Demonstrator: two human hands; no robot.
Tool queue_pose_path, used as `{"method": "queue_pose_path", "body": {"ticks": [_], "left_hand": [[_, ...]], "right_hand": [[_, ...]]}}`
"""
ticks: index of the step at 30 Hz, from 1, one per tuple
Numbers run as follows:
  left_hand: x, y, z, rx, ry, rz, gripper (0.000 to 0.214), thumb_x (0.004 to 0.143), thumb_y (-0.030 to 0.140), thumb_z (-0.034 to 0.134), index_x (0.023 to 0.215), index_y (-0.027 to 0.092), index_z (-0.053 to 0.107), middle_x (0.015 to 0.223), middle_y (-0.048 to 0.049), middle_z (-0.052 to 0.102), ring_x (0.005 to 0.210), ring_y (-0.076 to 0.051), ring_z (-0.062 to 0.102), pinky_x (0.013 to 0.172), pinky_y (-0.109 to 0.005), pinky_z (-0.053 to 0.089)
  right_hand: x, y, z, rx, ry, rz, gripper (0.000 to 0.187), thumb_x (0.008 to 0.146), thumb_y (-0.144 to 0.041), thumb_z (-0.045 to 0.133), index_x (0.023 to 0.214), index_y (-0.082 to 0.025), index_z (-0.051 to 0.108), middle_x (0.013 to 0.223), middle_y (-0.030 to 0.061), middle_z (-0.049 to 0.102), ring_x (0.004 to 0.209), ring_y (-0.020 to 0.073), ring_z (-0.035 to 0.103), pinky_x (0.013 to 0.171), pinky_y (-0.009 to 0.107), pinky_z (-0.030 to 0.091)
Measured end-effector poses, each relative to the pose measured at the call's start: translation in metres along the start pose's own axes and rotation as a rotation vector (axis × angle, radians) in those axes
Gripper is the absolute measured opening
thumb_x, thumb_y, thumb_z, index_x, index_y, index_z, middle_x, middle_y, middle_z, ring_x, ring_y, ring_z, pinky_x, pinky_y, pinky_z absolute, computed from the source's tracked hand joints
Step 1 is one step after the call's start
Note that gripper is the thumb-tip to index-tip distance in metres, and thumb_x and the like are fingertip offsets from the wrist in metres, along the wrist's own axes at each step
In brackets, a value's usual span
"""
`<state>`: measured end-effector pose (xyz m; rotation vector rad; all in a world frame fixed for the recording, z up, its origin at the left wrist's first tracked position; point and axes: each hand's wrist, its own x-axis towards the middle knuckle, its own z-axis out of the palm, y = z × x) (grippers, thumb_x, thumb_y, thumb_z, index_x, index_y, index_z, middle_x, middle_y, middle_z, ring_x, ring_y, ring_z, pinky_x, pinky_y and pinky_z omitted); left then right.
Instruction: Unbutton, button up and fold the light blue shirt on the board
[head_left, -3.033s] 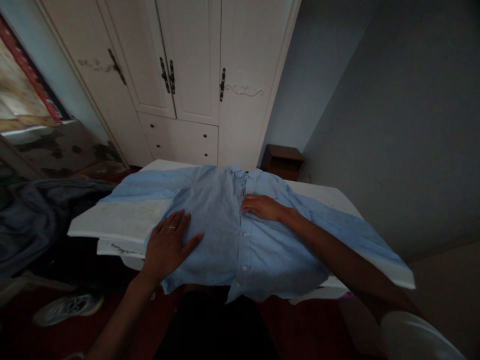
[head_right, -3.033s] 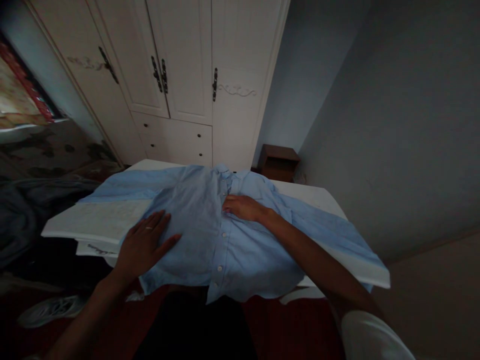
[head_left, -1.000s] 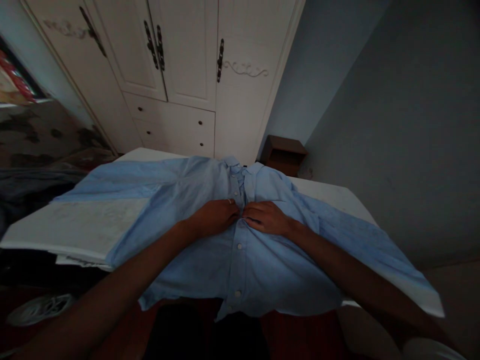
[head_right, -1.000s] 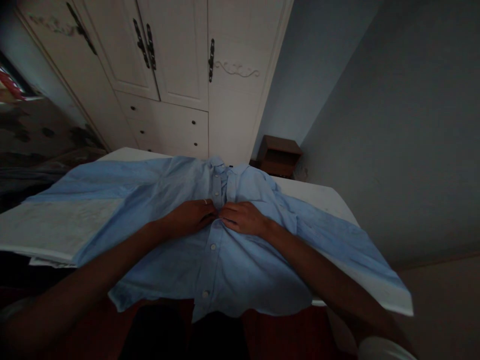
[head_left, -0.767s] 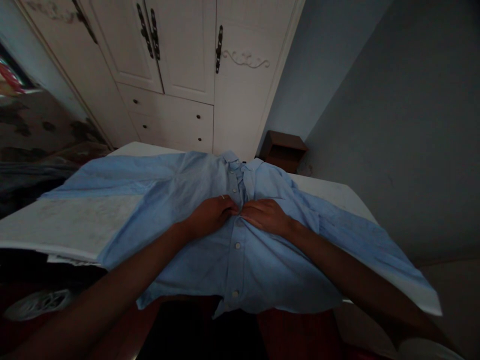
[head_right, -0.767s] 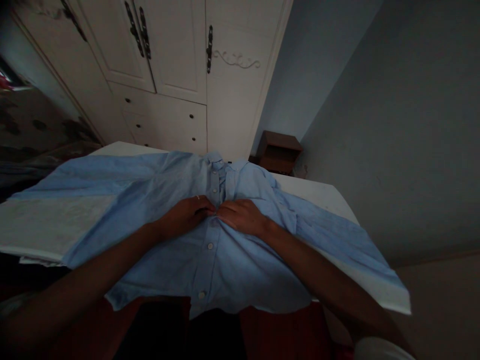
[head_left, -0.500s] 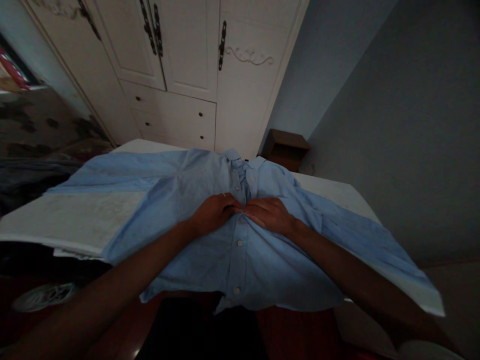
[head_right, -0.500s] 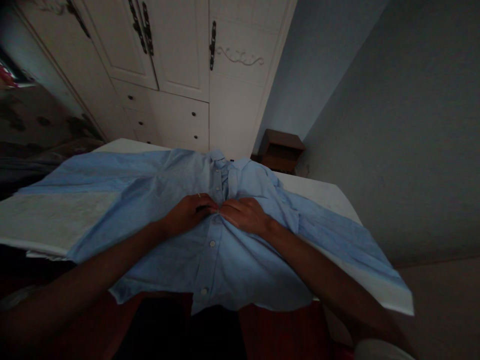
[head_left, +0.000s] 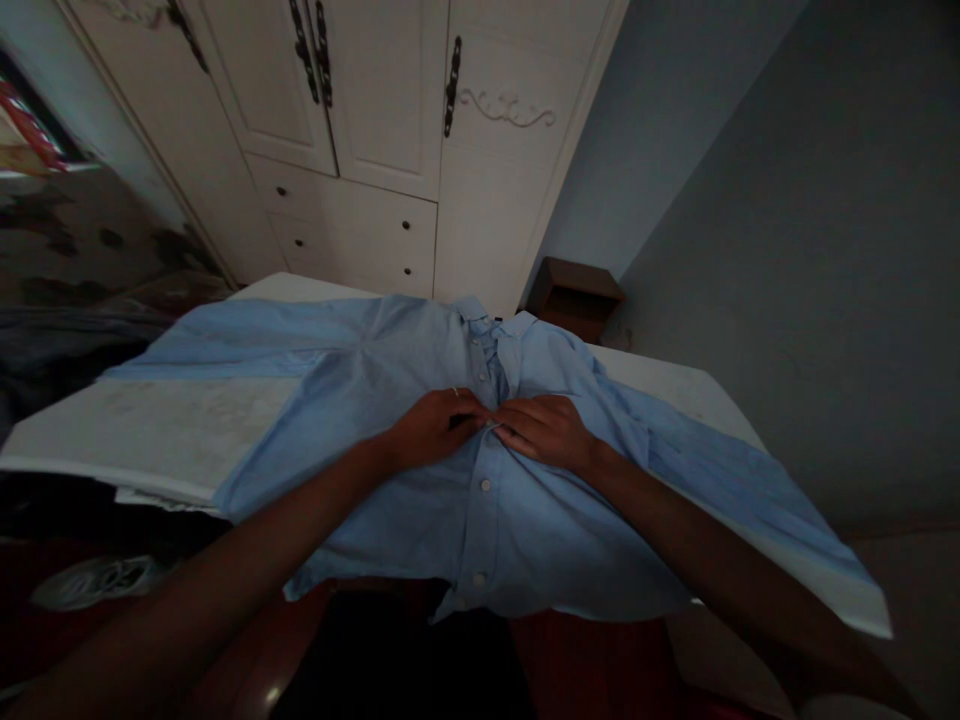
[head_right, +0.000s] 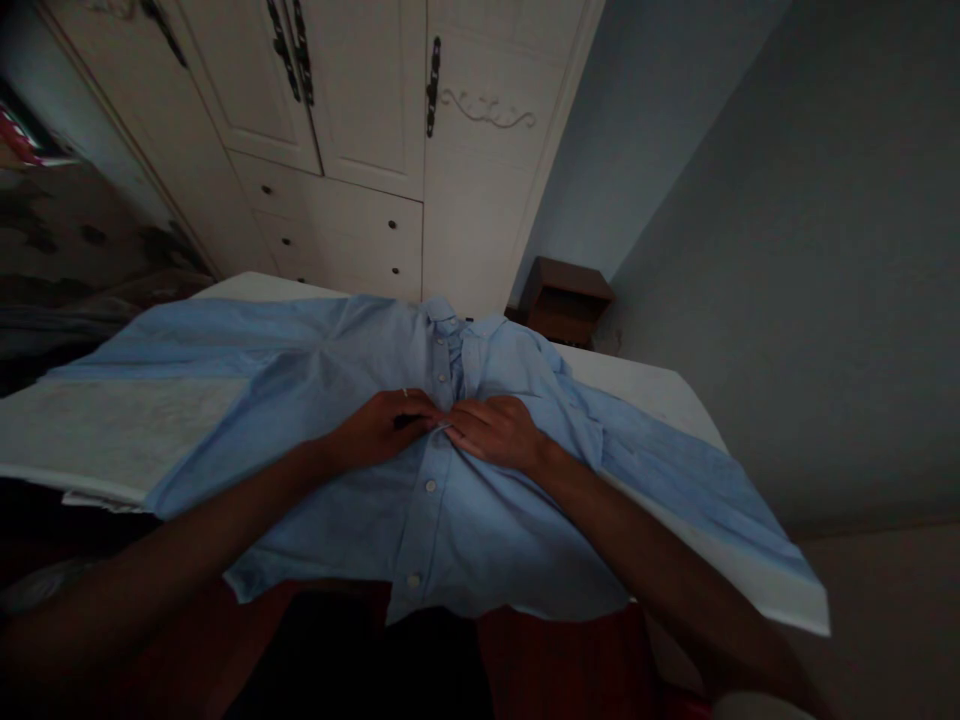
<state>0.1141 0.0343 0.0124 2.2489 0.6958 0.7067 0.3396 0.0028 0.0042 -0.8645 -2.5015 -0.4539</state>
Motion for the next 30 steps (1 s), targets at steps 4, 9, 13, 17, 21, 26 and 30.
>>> {"method": "queue_pose_path", "body": {"ticks": [4,9,13,17,21,26,30], "left_hand": [[-0.003,0.004,-0.003,-0.079,-0.016,0.005,0.022,0.086,0.02,0.053,0.099,0.02,0.071,0.095,-0.0045,0.068,0.087,-0.014,0.064,0.082,-0.029,0.05],[-0.005,0.008,-0.002,-0.029,-0.009,-0.014,0.033,0.076,0.039,0.072,0.103,0.019,0.07,0.097,-0.0055,0.068,0.089,-0.017,0.063,0.084,-0.031,0.05],[-0.004,0.009,0.0,0.031,-0.031,-0.06,0.035,0.074,0.039,0.074,0.104,0.021,0.071,0.101,-0.0057,0.069,0.093,-0.019,0.063,0.088,-0.034,0.049],[-0.005,0.009,0.0,0.081,-0.042,-0.042,0.035,0.078,0.038,0.07,0.109,0.022,0.07,0.102,-0.0058,0.069,0.094,-0.019,0.063,0.089,-0.034,0.049],[-0.006,0.009,0.001,0.096,-0.037,0.006,0.029,0.084,0.034,0.064,0.11,0.022,0.07,0.103,-0.0063,0.068,0.096,-0.019,0.063,0.09,-0.033,0.048],[-0.004,0.009,0.006,0.087,0.011,-0.032,0.025,0.084,0.033,0.063,0.106,0.022,0.071,0.102,-0.0056,0.068,0.095,-0.018,0.063,0.089,-0.033,0.049],[-0.002,0.013,0.009,0.094,0.083,-0.14,0.022,0.081,0.031,0.066,0.098,0.019,0.071,0.095,-0.0047,0.069,0.087,-0.018,0.064,0.082,-0.031,0.05]], "right_hand": [[0.001,-0.001,0.0,-0.077,0.033,-0.026,0.022,0.094,-0.03,0.051,0.096,-0.02,0.07,0.093,0.0031,0.074,0.069,0.0128,0.065,0.059,0.026,0.045],[0.002,-0.001,0.003,-0.009,-0.012,0.033,0.023,0.095,-0.031,0.048,0.103,-0.021,0.068,0.09,0.003,0.074,0.07,0.0126,0.066,0.059,0.024,0.045],[0.001,0.0,0.005,0.041,-0.038,0.081,0.024,0.095,-0.033,0.049,0.101,-0.02,0.068,0.084,0.0023,0.074,0.065,0.0123,0.065,0.057,0.024,0.044],[0.002,0.0,0.004,0.041,-0.041,0.068,0.024,0.096,-0.033,0.048,0.101,-0.02,0.068,0.083,0.0025,0.074,0.065,0.0128,0.065,0.058,0.024,0.044],[0.003,-0.001,0.004,0.013,-0.008,0.041,0.025,0.097,-0.032,0.046,0.1,-0.02,0.068,0.08,0.0015,0.074,0.067,0.0122,0.066,0.06,0.023,0.045],[0.003,-0.001,0.004,0.051,-0.051,0.04,0.027,0.099,-0.029,0.042,0.098,-0.02,0.067,0.083,0.0024,0.074,0.071,0.0125,0.066,0.062,0.023,0.047],[0.004,-0.002,0.004,0.058,-0.051,0.059,0.027,0.1,-0.029,0.042,0.099,-0.02,0.067,0.086,0.0032,0.074,0.071,0.0132,0.066,0.064,0.024,0.047]]}}
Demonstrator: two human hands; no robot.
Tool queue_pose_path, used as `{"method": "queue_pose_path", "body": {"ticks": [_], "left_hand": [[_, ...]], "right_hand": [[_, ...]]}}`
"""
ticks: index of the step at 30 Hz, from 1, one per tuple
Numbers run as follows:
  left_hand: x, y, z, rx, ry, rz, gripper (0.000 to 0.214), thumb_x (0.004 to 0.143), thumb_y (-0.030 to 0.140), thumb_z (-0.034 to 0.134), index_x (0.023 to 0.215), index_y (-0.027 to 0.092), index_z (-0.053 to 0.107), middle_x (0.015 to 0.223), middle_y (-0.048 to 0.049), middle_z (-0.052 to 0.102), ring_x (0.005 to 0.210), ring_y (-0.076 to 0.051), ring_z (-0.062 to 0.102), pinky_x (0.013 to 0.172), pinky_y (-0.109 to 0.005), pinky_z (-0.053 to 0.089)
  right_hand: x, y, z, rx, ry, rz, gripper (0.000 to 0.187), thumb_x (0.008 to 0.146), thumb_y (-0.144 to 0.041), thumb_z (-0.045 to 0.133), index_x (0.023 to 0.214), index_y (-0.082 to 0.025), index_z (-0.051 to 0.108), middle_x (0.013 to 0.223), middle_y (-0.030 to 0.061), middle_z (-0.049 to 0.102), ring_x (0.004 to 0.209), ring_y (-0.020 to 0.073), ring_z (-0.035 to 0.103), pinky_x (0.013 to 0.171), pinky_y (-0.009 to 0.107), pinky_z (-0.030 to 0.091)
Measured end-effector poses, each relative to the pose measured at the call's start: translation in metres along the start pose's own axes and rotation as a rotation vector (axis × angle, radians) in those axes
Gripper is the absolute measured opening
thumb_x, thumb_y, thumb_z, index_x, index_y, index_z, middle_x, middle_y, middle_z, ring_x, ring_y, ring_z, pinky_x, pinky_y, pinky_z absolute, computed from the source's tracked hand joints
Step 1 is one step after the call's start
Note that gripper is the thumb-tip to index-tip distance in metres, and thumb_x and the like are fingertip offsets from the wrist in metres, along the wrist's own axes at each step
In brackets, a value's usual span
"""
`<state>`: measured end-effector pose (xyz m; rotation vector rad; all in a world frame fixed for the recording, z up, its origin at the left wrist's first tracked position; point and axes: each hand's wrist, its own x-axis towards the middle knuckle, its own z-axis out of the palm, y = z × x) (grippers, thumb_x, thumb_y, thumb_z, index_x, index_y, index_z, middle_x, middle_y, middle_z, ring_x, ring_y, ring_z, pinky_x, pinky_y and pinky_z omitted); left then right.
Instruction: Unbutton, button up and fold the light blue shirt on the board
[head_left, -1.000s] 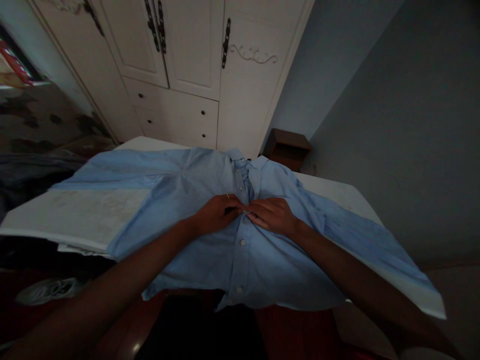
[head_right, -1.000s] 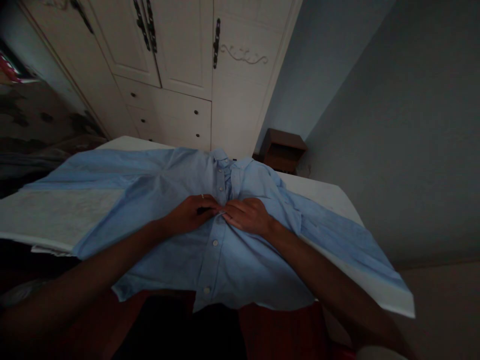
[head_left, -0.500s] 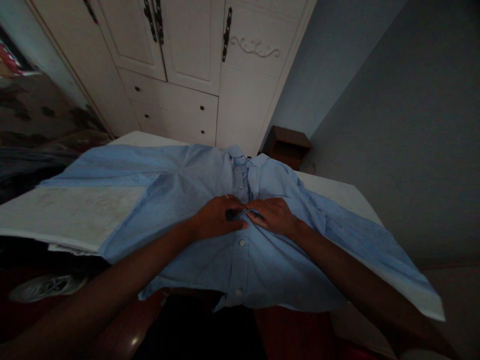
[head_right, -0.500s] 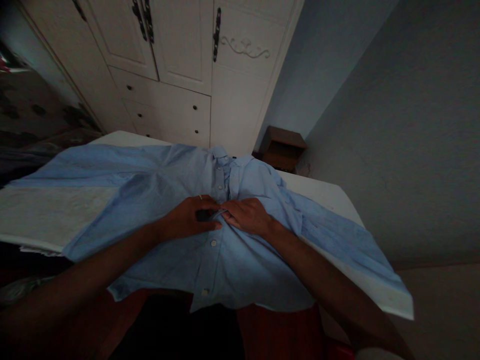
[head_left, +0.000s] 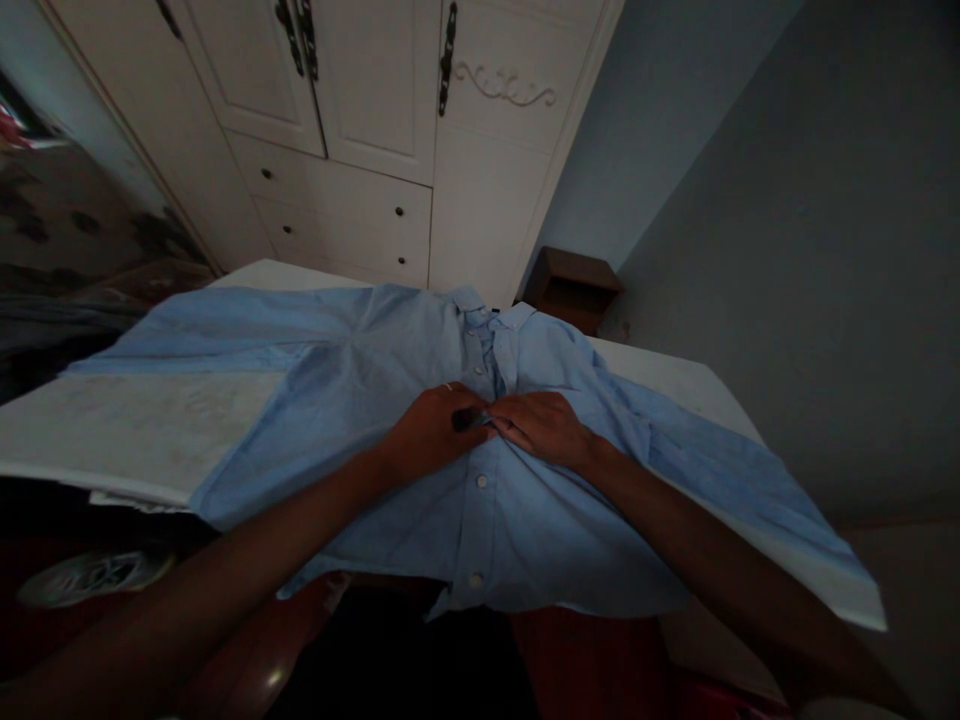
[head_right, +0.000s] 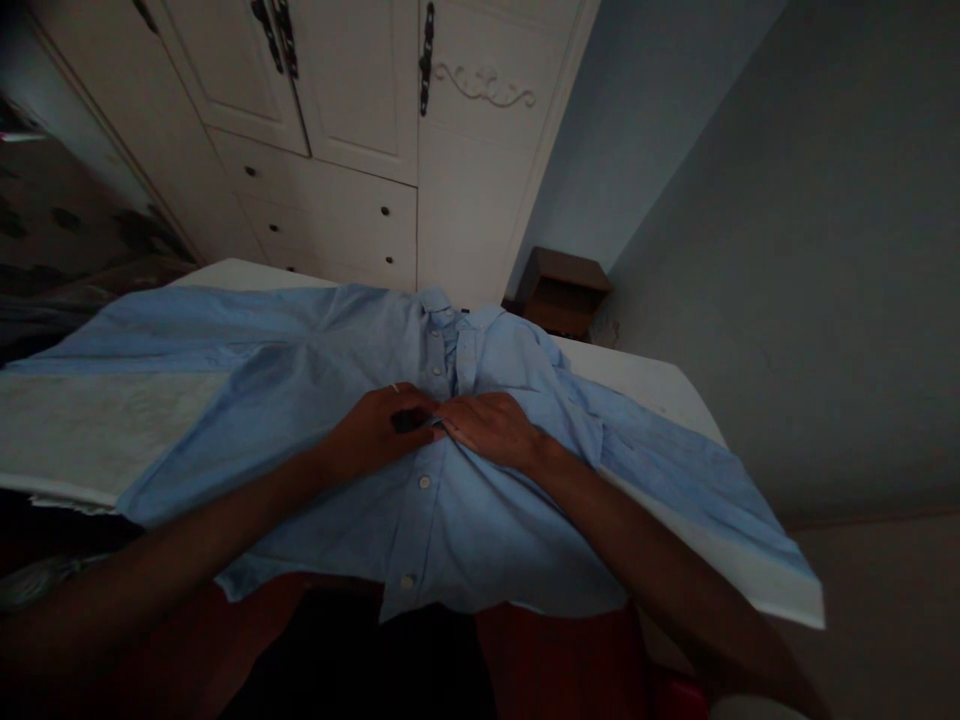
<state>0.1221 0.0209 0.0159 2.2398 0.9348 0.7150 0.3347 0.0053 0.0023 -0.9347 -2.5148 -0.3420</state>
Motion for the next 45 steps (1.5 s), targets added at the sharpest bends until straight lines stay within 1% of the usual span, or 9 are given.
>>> {"method": "queue_pose_path", "body": {"ticks": [7,11,14,17,20,27,32,41,45], "left_hand": [[0.0,0.004,0.001,-0.026,0.059,-0.084,0.027,0.076,0.026,0.068,0.102,0.019,0.068,0.094,-0.0023,0.072,0.085,-0.017,0.066,0.081,-0.031,0.051],[-0.001,0.004,0.002,-0.109,0.07,-0.109,0.022,0.076,0.021,0.066,0.097,0.02,0.068,0.091,-0.0013,0.073,0.083,-0.016,0.067,0.079,-0.029,0.053],[-0.001,0.004,0.003,-0.158,0.088,-0.108,0.018,0.075,0.019,0.065,0.093,0.02,0.068,0.088,-0.0007,0.074,0.082,-0.015,0.068,0.077,-0.028,0.054],[-0.001,0.003,0.003,-0.213,0.111,-0.106,0.019,0.075,0.017,0.065,0.093,0.021,0.067,0.089,-0.0008,0.074,0.082,-0.015,0.069,0.077,-0.028,0.055],[0.0,0.002,0.005,-0.238,0.125,-0.128,0.021,0.074,0.015,0.064,0.094,0.02,0.065,0.086,-0.0009,0.073,0.078,-0.014,0.069,0.074,-0.027,0.055],[0.001,0.001,0.006,-0.286,0.142,-0.143,0.024,0.073,0.013,0.065,0.096,0.019,0.064,0.081,0.0004,0.072,0.073,-0.013,0.068,0.07,-0.027,0.055],[0.001,0.0,0.006,-0.321,0.13,-0.17,0.026,0.072,0.011,0.065,0.097,0.019,0.063,0.08,0.0005,0.072,0.073,-0.013,0.068,0.069,-0.026,0.054],[0.002,0.0,0.005,-0.336,0.107,-0.236,0.029,0.069,0.009,0.068,0.095,0.019,0.063,0.084,-0.0009,0.073,0.076,-0.014,0.069,0.073,-0.029,0.055],[0.001,0.002,0.004,-0.31,0.105,-0.221,0.025,0.07,0.009,0.066,0.093,0.02,0.064,0.084,-0.0006,0.073,0.078,-0.015,0.069,0.075,-0.029,0.055]], "right_hand": [[0.001,-0.001,-0.001,0.0,0.022,-0.033,0.026,0.1,-0.027,0.041,0.1,-0.02,0.066,0.083,0.0025,0.073,0.072,0.0135,0.065,0.064,0.024,0.047],[0.002,0.0,-0.001,0.016,0.052,-0.049,0.024,0.099,-0.028,0.043,0.097,-0.02,0.065,0.081,0.002,0.073,0.071,0.0131,0.066,0.064,0.023,0.048],[0.003,0.001,0.0,0.08,0.083,-0.026,0.018,0.096,-0.029,0.05,0.099,-0.019,0.064,0.083,0.0029,0.074,0.071,0.0136,0.067,0.065,0.024,0.049],[0.003,0.002,0.001,0.189,0.103,0.029,0.019,0.094,-0.031,0.054,0.105,-0.019,0.064,0.087,0.0038,0.074,0.072,0.0131,0.067,0.066,0.023,0.05],[0.003,0.002,0.002,0.285,0.111,0.073,0.02,0.095,-0.031,0.054,0.106,-0.018,0.064,0.087,0.004,0.074,0.07,0.0118,0.067,0.065,0.022,0.05],[0.005,0.004,0.003,0.364,0.119,0.104,0.021,0.095,-0.034,0.053,0.105,-0.019,0.065,0.086,0.0036,0.073,0.069,0.012,0.066,0.067,0.023,0.051],[0.006,0.006,0.002,0.423,0.091,0.139,0.023,0.094,-0.034,0.055,0.107,-0.019,0.065,0.086,0.0037,0.073,0.065,0.0118,0.064,0.065,0.023,0.051],[0.009,0.006,-0.011,0.47,-0.059,0.216,0.023,0.092,-0.032,0.057,0.11,-0.02,0.066,0.089,0.003,0.073,0.072,0.0127,0.065,0.069,0.024,0.05],[0.009,0.006,-0.011,0.492,-0.071,0.229,0.021,0.092,-0.031,0.056,0.108,-0.021,0.066,0.091,0.0026,0.073,0.072,0.0124,0.065,0.069,0.024,0.05]]}}
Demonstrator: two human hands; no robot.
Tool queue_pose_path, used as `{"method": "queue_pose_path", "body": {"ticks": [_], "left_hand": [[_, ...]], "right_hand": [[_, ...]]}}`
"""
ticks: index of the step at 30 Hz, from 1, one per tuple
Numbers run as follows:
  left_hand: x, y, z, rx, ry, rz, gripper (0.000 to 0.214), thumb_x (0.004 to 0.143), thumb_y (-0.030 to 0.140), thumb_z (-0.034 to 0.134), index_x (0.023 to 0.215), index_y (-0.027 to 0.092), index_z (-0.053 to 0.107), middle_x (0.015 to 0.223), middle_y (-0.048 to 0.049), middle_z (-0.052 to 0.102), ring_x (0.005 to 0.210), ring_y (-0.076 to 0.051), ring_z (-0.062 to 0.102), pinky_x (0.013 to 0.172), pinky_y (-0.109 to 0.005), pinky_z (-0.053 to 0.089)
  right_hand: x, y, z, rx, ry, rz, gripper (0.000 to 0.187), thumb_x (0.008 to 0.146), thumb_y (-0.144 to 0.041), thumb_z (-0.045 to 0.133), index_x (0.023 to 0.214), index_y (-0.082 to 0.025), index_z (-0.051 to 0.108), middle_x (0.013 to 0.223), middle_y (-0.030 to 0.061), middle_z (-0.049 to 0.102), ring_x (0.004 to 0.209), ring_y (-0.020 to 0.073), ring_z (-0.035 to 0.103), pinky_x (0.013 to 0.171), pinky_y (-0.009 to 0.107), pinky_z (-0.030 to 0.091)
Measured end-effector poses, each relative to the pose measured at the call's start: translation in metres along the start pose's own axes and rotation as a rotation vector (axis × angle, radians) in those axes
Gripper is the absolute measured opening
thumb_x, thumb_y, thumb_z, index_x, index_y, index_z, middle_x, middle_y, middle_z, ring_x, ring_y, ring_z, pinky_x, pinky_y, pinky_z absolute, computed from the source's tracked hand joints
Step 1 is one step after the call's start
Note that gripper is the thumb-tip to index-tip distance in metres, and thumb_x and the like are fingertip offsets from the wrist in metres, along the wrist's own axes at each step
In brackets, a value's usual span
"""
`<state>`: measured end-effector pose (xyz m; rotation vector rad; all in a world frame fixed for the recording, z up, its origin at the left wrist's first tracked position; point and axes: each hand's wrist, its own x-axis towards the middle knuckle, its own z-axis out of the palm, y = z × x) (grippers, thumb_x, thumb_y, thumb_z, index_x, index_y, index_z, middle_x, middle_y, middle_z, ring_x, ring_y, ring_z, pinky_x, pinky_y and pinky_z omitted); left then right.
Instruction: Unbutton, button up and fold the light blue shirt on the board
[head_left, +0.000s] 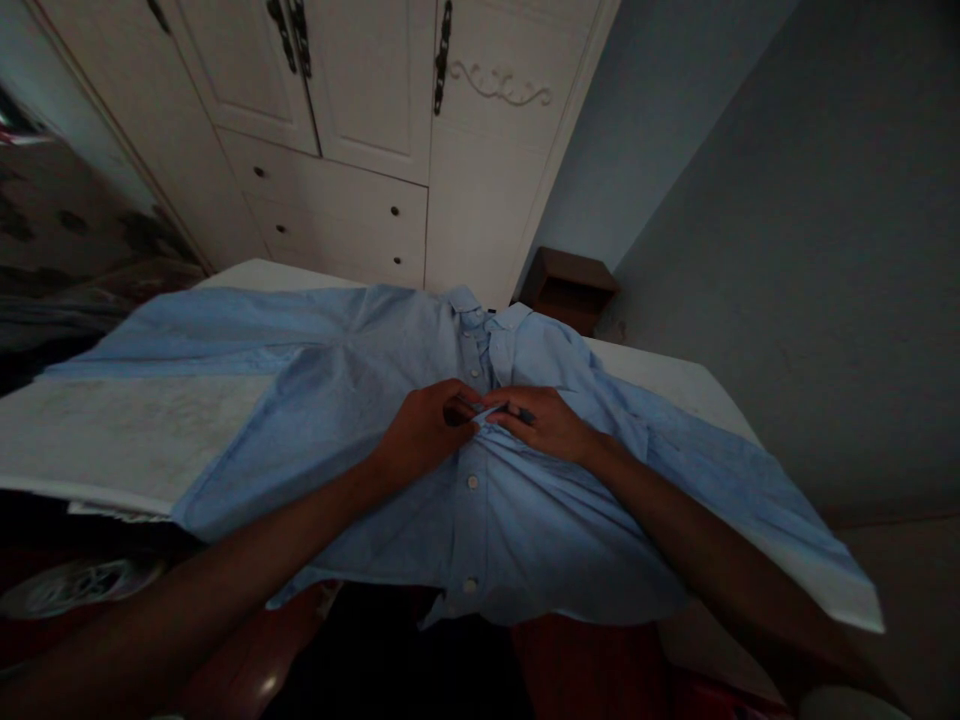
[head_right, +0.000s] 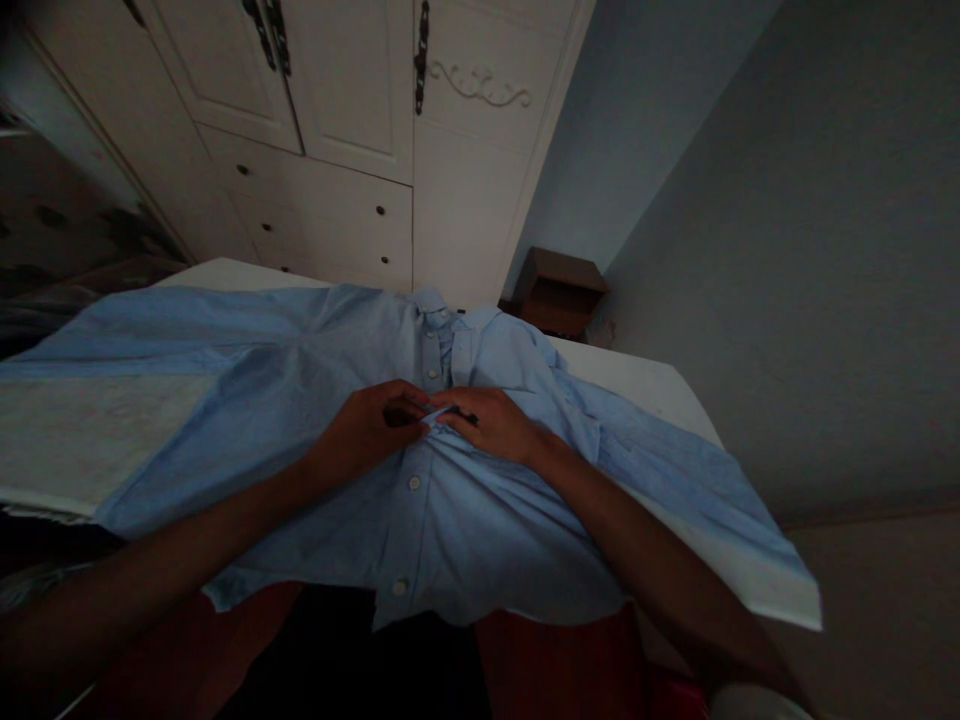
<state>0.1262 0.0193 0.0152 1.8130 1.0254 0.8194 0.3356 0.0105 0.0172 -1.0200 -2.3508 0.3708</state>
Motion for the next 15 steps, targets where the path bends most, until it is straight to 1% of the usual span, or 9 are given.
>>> {"method": "queue_pose_path", "body": {"ticks": [4,6,11,15], "left_hand": [[-0.0002,0.0001,-0.0002,0.054,0.001,0.018,0.024,0.071,0.009,0.066,0.092,0.02,0.064,0.083,0.0005,0.072,0.078,-0.015,0.069,0.074,-0.029,0.054],[0.0002,-0.0008,0.0002,0.055,-0.001,0.016,0.023,0.071,0.01,0.067,0.091,0.02,0.064,0.082,0.0005,0.072,0.077,-0.014,0.068,0.073,-0.028,0.054],[0.0,-0.0021,0.0017,0.024,0.01,0.012,0.022,0.071,0.01,0.067,0.091,0.019,0.063,0.081,0.0005,0.072,0.075,-0.014,0.069,0.072,-0.027,0.054],[-0.0036,-0.0006,0.0016,0.087,0.011,0.085,0.021,0.073,0.01,0.065,0.091,0.02,0.063,0.085,0.0009,0.073,0.079,-0.014,0.07,0.075,-0.028,0.055]], "right_hand": [[0.0001,-0.0009,0.003,-0.019,0.007,-0.027,0.02,0.094,-0.03,0.053,0.106,-0.02,0.066,0.093,0.0041,0.073,0.077,0.0137,0.066,0.072,0.025,0.05],[-0.0001,-0.0017,0.0039,-0.028,0.017,-0.024,0.02,0.094,-0.029,0.054,0.105,-0.02,0.066,0.091,0.0038,0.073,0.075,0.0131,0.065,0.071,0.024,0.05],[-0.002,-0.0005,0.003,-0.044,0.043,-0.044,0.02,0.091,-0.029,0.057,0.106,-0.019,0.066,0.08,0.0013,0.07,0.062,0.0106,0.06,0.063,0.022,0.047],[-0.0053,0.004,0.0019,-0.052,0.044,-0.095,0.022,0.09,-0.031,0.059,0.107,-0.019,0.065,0.067,-0.0016,0.064,0.058,0.0108,0.057,0.061,0.023,0.047]]}}
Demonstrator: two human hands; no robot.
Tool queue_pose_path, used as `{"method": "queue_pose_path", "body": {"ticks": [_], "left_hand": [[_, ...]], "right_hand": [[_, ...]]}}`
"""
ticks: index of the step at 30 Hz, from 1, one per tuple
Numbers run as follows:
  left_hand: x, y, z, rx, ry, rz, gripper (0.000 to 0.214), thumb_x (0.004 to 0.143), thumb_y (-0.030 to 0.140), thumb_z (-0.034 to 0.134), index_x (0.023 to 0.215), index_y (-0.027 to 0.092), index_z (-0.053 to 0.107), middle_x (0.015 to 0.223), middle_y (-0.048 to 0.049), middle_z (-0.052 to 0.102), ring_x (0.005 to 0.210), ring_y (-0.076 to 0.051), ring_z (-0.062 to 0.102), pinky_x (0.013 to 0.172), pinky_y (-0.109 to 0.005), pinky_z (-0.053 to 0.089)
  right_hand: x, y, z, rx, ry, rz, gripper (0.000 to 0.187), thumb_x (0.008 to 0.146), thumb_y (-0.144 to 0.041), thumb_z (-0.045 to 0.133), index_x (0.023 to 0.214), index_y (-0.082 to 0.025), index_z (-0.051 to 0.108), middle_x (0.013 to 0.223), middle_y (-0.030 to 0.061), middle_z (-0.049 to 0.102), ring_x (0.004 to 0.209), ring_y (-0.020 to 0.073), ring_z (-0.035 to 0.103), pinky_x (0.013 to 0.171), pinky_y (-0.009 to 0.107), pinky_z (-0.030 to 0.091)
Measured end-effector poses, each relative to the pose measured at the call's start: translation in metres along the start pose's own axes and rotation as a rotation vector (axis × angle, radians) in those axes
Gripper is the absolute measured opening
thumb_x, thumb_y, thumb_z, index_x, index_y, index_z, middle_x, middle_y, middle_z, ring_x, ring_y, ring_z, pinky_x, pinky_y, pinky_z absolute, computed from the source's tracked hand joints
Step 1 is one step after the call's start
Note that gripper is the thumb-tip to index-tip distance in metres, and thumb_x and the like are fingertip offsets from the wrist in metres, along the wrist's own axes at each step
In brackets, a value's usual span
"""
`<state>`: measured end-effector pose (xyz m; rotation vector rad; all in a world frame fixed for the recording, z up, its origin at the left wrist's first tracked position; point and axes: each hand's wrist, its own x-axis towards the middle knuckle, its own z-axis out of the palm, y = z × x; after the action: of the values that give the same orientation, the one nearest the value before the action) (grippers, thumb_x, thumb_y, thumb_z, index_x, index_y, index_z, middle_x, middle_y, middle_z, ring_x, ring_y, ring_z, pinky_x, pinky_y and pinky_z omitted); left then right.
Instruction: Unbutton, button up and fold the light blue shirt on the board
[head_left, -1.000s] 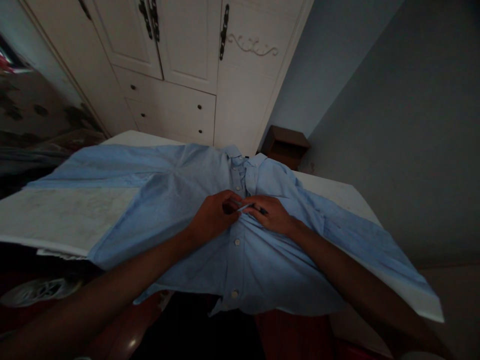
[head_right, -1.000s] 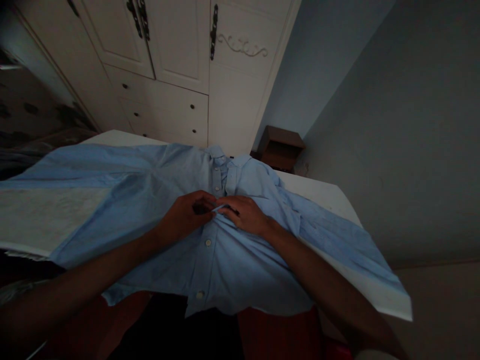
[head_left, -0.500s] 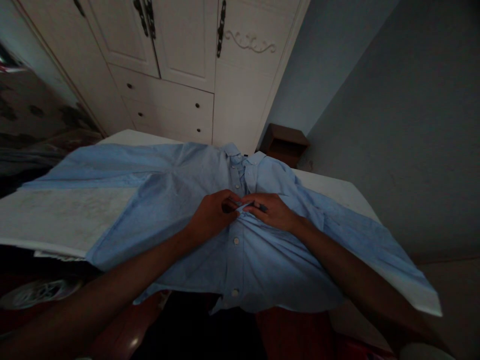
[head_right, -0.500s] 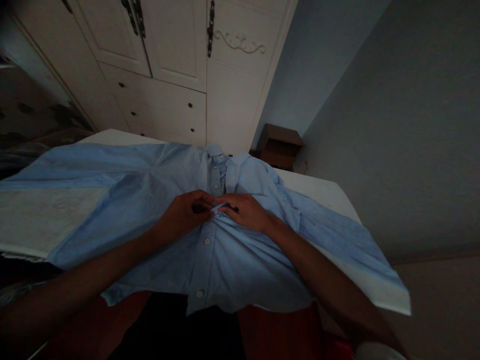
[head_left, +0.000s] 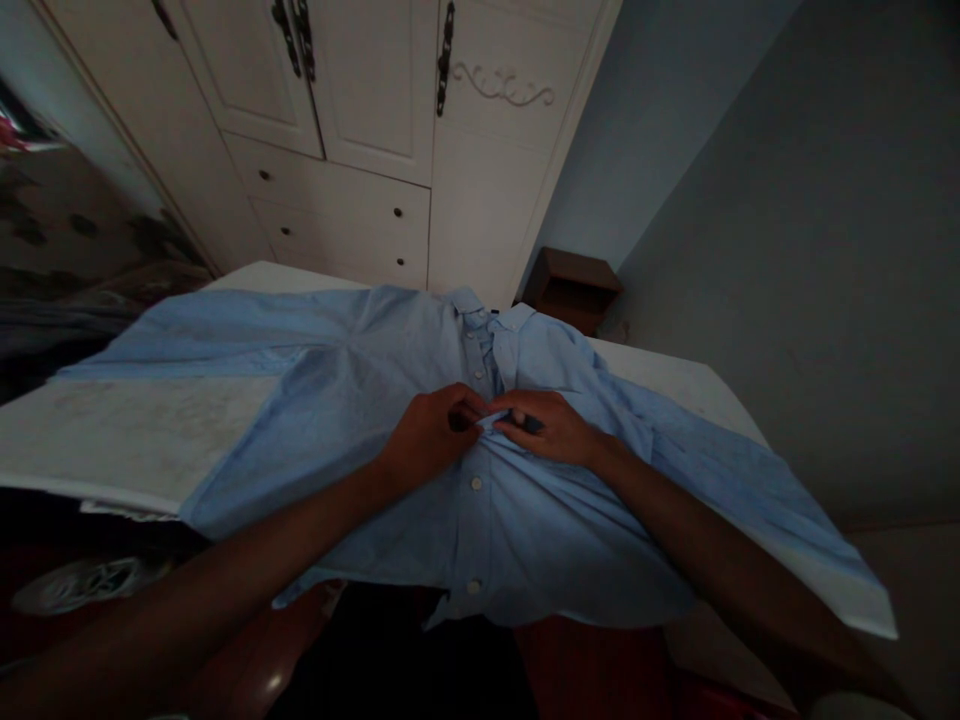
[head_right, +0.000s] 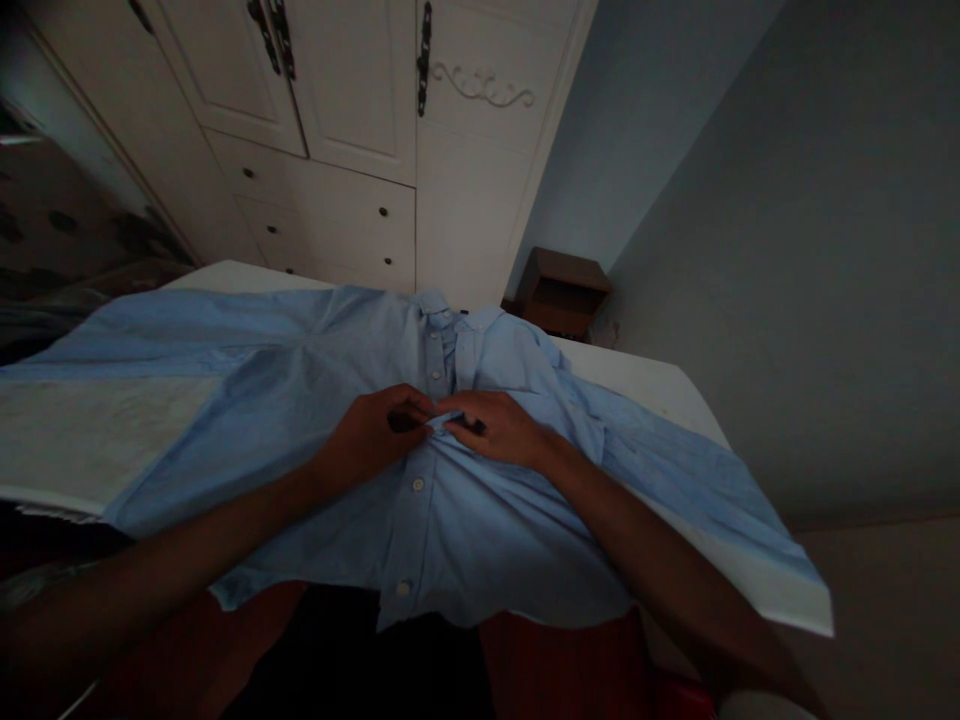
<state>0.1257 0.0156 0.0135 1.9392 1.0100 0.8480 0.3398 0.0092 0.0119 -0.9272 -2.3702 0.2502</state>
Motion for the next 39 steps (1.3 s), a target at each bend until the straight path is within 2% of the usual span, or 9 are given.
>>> {"method": "queue_pose_path", "body": {"ticks": [3,6,9,14,18,24,32,36,39], "left_hand": [[-0.004,0.001,0.001,0.161,0.002,0.087,0.018,0.076,0.014,0.064,0.092,0.022,0.063,0.088,0.0007,0.074,0.082,-0.016,0.07,0.078,-0.03,0.054],[-0.006,0.0,0.003,0.355,0.038,0.204,0.014,0.078,0.015,0.063,0.09,0.022,0.064,0.087,-0.0005,0.074,0.083,-0.018,0.069,0.082,-0.035,0.052],[-0.007,-0.002,0.004,0.433,0.066,0.308,0.011,0.079,0.016,0.062,0.089,0.021,0.064,0.087,-0.0017,0.074,0.081,-0.019,0.069,0.081,-0.036,0.051],[-0.008,-0.003,0.003,0.415,0.112,0.328,0.01,0.08,0.017,0.063,0.089,0.021,0.061,0.082,-0.0005,0.073,0.077,-0.017,0.068,0.078,-0.032,0.05],[-0.01,-0.001,0.002,0.434,0.125,0.39,0.007,0.085,0.02,0.059,0.092,0.021,0.06,0.084,-0.0007,0.073,0.076,-0.015,0.068,0.075,-0.031,0.049],[-0.013,0.0,0.002,0.584,0.143,0.55,0.015,0.092,0.023,0.051,0.084,0.019,0.063,0.077,-0.0028,0.072,0.07,-0.015,0.065,0.07,-0.03,0.047],[-0.014,0.002,0.0,0.467,0.172,0.474,0.011,0.089,0.023,0.054,0.082,0.02,0.063,0.078,-0.0017,0.071,0.071,-0.014,0.064,0.071,-0.029,0.049],[-0.014,0.001,0.001,0.454,0.197,0.469,0.008,0.087,0.024,0.057,0.083,0.02,0.062,0.078,-0.0018,0.07,0.073,-0.014,0.064,0.073,-0.029,0.049],[-0.013,0.0,0.001,0.436,0.178,0.425,0.008,0.086,0.026,0.058,0.085,0.02,0.062,0.081,-0.0023,0.07,0.076,-0.015,0.064,0.076,-0.03,0.051]], "right_hand": [[-0.002,0.001,-0.001,-0.024,-0.003,-0.05,0.023,0.091,-0.032,0.059,0.109,-0.019,0.065,0.068,-0.0009,0.065,0.059,0.0111,0.058,0.061,0.023,0.048],[-0.003,0.0,-0.002,-0.141,0.017,-0.181,0.016,0.093,-0.024,0.055,0.102,-0.02,0.067,0.081,0.0027,0.072,0.068,0.0124,0.064,0.065,0.025,0.049],[-0.004,0.0,-0.001,-0.254,0.047,-0.288,0.016,0.093,-0.018,0.053,0.096,-0.021,0.068,0.087,0.0032,0.074,0.071,0.0132,0.066,0.067,0.027,0.05],[-0.005,0.001,0.003,-0.232,0.136,-0.253,0.014,0.092,-0.019,0.055,0.101,-0.02,0.066,0.087,0.0028,0.075,0.073,0.0124,0.068,0.066,0.024,0.052],[-0.005,-0.001,0.004,-0.165,0.161,-0.181,0.023,0.09,-0.02,0.057,0.112,-0.022,0.062,0.087,0.0018,0.074,0.072,0.0112,0.068,0.066,0.023,0.053],[-0.008,0.001,0.004,-0.149,0.19,-0.249,0.023,0.088,-0.016,0.058,0.11,-0.023,0.063,0.084,0.0,0.074,0.07,0.0113,0.069,0.064,0.022,0.053],[-0.007,0.0,0.004,-0.092,0.172,-0.156,0.023,0.088,-0.019,0.057,0.11,-0.024,0.064,0.079,-0.0017,0.072,0.066,0.0095,0.066,0.066,0.02,0.051],[-0.005,-0.002,0.005,-0.077,0.21,-0.154,0.021,0.088,-0.018,0.057,0.108,-0.023,0.063,0.078,-0.0018,0.072,0.066,0.0095,0.066,0.065,0.02,0.051],[-0.005,0.0,0.006,-0.071,0.192,-0.153,0.021,0.088,-0.018,0.056,0.107,-0.024,0.063,0.075,-0.0024,0.071,0.065,0.0096,0.065,0.064,0.021,0.05]]}}
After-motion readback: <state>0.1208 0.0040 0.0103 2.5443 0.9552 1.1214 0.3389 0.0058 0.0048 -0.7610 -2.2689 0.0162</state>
